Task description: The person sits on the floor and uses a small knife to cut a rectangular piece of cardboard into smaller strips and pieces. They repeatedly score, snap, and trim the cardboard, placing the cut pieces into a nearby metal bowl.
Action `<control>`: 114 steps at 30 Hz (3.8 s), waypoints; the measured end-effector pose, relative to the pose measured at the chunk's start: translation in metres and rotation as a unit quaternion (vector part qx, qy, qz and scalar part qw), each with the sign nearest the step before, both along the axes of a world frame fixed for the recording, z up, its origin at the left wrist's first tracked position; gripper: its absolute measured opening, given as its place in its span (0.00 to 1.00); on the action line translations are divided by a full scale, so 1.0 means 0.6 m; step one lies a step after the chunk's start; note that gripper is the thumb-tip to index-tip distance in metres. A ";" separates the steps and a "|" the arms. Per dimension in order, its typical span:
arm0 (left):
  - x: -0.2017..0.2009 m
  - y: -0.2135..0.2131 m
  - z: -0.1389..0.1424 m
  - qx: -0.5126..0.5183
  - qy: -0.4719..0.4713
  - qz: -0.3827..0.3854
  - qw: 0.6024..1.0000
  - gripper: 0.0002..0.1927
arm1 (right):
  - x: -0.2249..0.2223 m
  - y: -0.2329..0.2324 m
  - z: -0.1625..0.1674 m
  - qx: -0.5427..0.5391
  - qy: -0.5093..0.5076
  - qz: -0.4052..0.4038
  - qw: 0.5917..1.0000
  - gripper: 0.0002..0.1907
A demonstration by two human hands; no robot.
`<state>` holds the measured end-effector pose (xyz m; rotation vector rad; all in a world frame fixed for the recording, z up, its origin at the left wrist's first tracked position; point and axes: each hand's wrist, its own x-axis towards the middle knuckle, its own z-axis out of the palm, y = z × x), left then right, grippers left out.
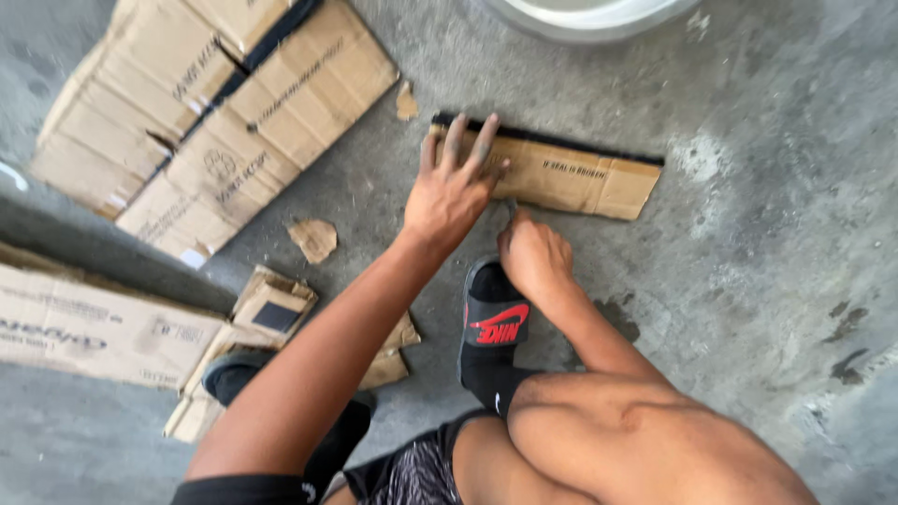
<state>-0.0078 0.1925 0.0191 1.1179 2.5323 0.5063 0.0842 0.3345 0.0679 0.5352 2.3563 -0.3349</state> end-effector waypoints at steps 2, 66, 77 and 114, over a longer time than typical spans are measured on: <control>0.003 -0.003 0.000 0.015 -0.002 0.030 0.999 0.29 | -0.004 0.008 0.009 -0.007 0.011 0.023 1.000 0.12; -0.008 0.014 -0.003 -0.007 -0.031 0.103 0.994 0.29 | -0.125 0.082 0.015 0.004 0.076 0.179 0.981 0.10; -0.016 0.014 0.000 -0.001 -0.037 0.107 0.994 0.29 | -0.127 0.071 0.005 0.032 0.087 0.187 0.978 0.15; -0.032 0.025 0.037 0.126 -0.371 0.216 0.894 0.20 | 0.046 0.118 0.038 -0.273 0.238 -0.250 0.898 0.27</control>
